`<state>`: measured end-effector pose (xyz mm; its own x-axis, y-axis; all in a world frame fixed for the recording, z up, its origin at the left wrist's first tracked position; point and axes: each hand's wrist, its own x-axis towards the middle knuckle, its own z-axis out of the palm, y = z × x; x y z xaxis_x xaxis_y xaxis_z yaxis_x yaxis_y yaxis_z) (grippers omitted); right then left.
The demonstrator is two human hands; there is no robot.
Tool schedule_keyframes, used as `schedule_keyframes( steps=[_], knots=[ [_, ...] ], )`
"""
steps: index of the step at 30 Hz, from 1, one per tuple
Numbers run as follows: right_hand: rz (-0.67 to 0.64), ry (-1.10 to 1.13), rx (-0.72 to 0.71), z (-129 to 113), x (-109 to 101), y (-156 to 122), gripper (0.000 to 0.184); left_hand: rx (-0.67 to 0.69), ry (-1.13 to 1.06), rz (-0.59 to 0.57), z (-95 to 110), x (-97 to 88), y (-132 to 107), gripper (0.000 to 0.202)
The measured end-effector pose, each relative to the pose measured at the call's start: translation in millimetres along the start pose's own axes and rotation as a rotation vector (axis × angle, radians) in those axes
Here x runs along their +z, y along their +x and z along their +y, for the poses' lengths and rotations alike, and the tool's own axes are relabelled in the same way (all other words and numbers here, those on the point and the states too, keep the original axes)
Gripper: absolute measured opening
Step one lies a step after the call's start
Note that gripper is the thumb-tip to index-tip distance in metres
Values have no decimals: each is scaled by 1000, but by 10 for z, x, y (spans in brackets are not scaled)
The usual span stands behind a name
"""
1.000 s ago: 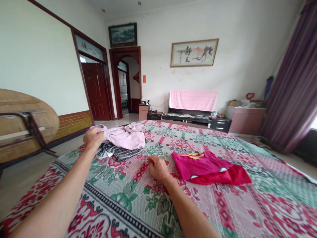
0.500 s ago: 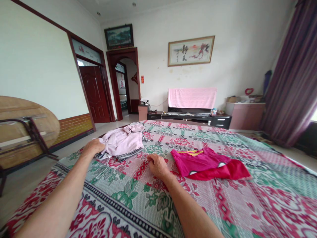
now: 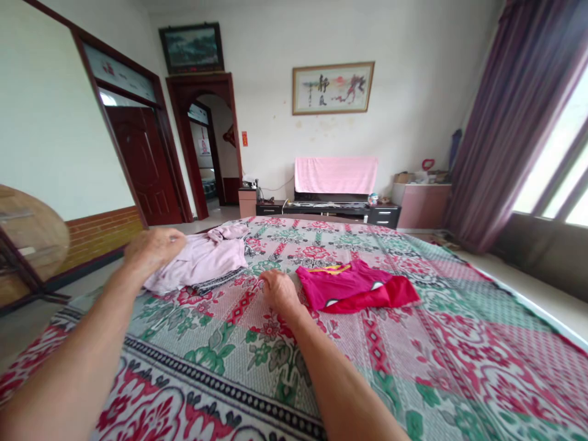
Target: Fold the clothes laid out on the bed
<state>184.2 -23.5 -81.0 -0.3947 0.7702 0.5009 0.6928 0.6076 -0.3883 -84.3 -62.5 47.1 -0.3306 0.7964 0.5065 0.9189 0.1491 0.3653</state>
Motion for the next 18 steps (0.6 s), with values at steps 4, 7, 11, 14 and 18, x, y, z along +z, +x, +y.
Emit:
schedule_keyframes(
  steps=[4, 7, 11, 14, 18],
  knots=[
    [76, -266, 296, 37, -269, 41, 39, 261, 165, -157, 386, 618, -274, 32],
    [-9, -413, 523, 132, -419, 23, 44, 486, 147, -274, 549, 1112, -536, 33],
    [-152, -427, 659, 309, -570, -19, 36, 603, 146, -314, 525, 1506, -754, 33],
    [-123, -362, 686, 400, -657, 2, 32, 634, 117, -289, 461, 1593, -772, 34],
    [83, -231, 655, 405, -631, 104, 30, 563, -61, -287, 430, 1606, -679, 31]
  ],
)
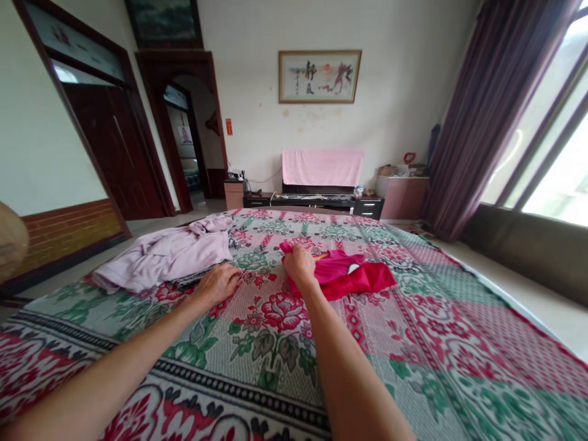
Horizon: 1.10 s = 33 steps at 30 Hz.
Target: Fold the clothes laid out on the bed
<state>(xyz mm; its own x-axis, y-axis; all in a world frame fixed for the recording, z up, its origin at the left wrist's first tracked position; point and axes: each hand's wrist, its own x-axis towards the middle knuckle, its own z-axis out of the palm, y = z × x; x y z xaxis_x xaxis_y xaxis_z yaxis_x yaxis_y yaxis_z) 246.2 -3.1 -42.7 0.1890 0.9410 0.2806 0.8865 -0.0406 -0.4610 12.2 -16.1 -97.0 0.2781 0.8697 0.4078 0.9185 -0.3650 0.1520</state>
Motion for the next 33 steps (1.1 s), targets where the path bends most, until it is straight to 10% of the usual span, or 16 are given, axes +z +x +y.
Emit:
schedule_keyframes(
  steps=[3, 8, 10, 16, 27, 33],
  knots=[
    [-6, 281, -138, -165, 96, -42, 23, -176, -361, 41, -46, -66, 73, 31],
    [-554, 900, -441, -455, 118, -229, 32, -556, -1036, -67, -29, -259, 93, 60],
    [-531, 952, -515, -481, 49, -231, 29, -566, -1112, -129, 13, -314, 75, 66],
    [138, 388, -295, -198, -94, 4, 25, -449, -956, -253, 100, -286, 76, 65],
    [42, 12, -317, 9, 41, 9, 43, -165, -243, -364, 273, -365, 28, 46],
    [-34, -131, -199, 12, 104, -39, 38, -189, -205, -349, 367, -268, 13, 26]
  ],
)
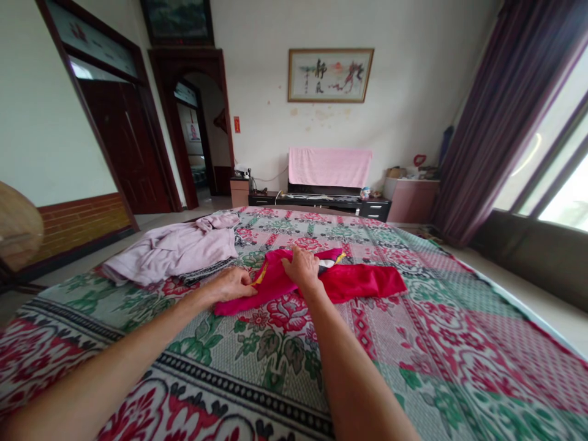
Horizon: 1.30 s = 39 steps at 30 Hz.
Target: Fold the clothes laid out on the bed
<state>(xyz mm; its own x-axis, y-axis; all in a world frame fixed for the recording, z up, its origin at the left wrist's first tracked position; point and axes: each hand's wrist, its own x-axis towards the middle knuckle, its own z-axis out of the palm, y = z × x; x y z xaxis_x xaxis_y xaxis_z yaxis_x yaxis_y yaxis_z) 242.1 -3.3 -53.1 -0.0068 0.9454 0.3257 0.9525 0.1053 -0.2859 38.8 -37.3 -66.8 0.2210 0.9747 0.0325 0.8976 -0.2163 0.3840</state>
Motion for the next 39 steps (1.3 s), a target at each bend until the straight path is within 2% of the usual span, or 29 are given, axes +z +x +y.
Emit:
schedule_keyframes(
  steps=[3, 5, 7, 9, 11, 12, 13, 14, 16, 17, 18, 20, 22, 23, 27, 29, 32, 35, 37, 39],
  knots=[
    [69, 45, -54, 20, -20, 10, 26, 0, -94, 36, -11, 22, 40, 20],
    [182, 137, -106, 16, -74, 32, 25, 13, -190, 121, -37, -17, 73, 18],
    [317, 267, -154, -6, -163, 55, 25, 13, -264, 272, -68, -95, 99, 16],
    [405, 404, -207, -30, -278, 65, 24, 0, -263, 487, -100, -186, 109, 13],
    [381, 521, -266, -38, -390, 54, 22, -9, -189, 690, -137, -261, 99, 14],
    [312, 569, -292, -31, -436, 41, 22, -8, -140, 751, -161, -285, 89, 17],
    [204, 607, -310, -20, -470, 24, 21, -11, -87, 767, -190, -300, 77, 20],
    [61, 632, -319, -5, -489, 7, 21, -21, -36, 733, -223, -306, 66, 22],
    [-237, 626, -317, 21, -483, -22, 21, -61, 51, 555, -303, -307, 48, 26],
    [-320, 590, -304, 25, -462, -30, 22, -83, 85, 442, -345, -310, 43, 26],
    [-335, 535, -287, 19, -432, -32, 25, -103, 113, 338, -387, -322, 40, 25],
    [-199, 397, -257, -19, -363, -26, 28, -142, 148, 202, -466, -377, 38, 28],
    [-38, 275, -230, -83, -300, -17, 30, -174, 157, 142, -536, -467, 33, 34],
    [-9, 230, -222, -118, -274, -17, 31, -181, 145, 116, -570, -517, 28, 36],
    [-48, 133, -213, -213, -195, -55, 38, -173, 24, -14, -696, -642, -7, 23],
    [-75, 106, -215, -229, -156, -90, 40, -187, -19, -36, -732, -648, -18, 12],
    [-126, 71, -212, -235, -94, -128, 31, -196, 13, 62, -711, -650, -8, 9],
    [-99, 71, -213, -235, -66, -118, 18, -205, 77, 352, -610, -687, 20, 20],
    [30, 131, -196, -231, -99, -83, 21, -230, 99, 560, -532, -712, 26, 27],
    [219, 230, -170, -221, -181, -41, 28, -228, 147, 674, -476, -712, 12, 31]
  ],
)
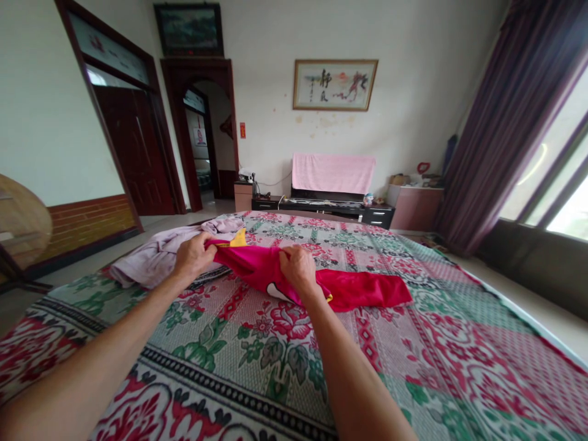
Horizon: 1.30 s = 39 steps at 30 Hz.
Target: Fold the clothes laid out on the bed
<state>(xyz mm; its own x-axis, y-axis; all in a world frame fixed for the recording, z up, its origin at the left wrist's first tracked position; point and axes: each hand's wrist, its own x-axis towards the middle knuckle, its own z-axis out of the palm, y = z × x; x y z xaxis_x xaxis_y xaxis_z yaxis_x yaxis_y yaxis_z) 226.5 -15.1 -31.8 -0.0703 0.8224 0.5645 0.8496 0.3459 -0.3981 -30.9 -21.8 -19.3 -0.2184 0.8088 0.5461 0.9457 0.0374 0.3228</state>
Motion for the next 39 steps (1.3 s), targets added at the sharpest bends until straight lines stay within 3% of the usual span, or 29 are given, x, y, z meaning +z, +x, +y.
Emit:
schedule_keyframes(
  steps=[2, 4, 6, 8, 11, 13, 15, 18, 20, 22, 24, 26, 28, 31, 33, 36, 39],
  knots=[
    [179, 91, 13, -7, -107, 55, 32, 52, 61, -18, 9, 0, -42, 35],
    [290, 179, 31, -20, -218, 88, 33, 81, 121, -128, -20, 16, -85, 37],
    [335, 254, 69, -30, -296, 97, 34, 68, 147, -221, -65, 34, -107, 38],
    [324, 316, 117, -30, -319, 96, 35, 41, 121, -215, -99, 44, -98, 40],
    [263, 383, 151, -13, -269, 105, 35, 45, -52, -76, -78, 28, -45, 41],
    [220, 412, 143, -10, -224, 121, 33, 67, -292, -24, -5, -11, -10, 40],
    [184, 450, 114, -32, -204, 130, 30, 41, -613, -57, 100, -78, 1, 40],
    [58, 565, 11, -130, -235, 102, 27, -18, -996, -272, 262, -213, -44, 46],
    [-87, 659, -59, -230, -282, 56, 25, 60, -1033, -468, 346, -286, -106, 53],
    [-234, 752, -109, -335, -333, 7, 25, 199, -933, -613, 402, -312, -164, 52],
    [-358, 842, -150, -404, -371, -17, 24, 289, -833, -639, 415, -291, -194, 39],
    [-403, 899, -146, -399, -388, 2, 25, 317, -818, -609, 375, -253, -185, 28],
    [-323, 835, -70, -301, -381, 53, 24, 309, -861, -630, 281, -242, -145, 25],
    [-195, 456, 12, -41, -336, 111, 19, 250, -946, -790, 88, -302, -74, 20],
    [-292, 221, -31, 122, -285, 94, 18, 189, -989, -865, -31, -367, -42, 16],
    [-536, 60, -87, 237, -173, 2, 19, 146, -961, -944, -139, -438, -25, 15],
    [-541, -61, -47, 223, -39, -72, 21, 175, -851, -1051, -156, -436, -31, 15]
  ],
)
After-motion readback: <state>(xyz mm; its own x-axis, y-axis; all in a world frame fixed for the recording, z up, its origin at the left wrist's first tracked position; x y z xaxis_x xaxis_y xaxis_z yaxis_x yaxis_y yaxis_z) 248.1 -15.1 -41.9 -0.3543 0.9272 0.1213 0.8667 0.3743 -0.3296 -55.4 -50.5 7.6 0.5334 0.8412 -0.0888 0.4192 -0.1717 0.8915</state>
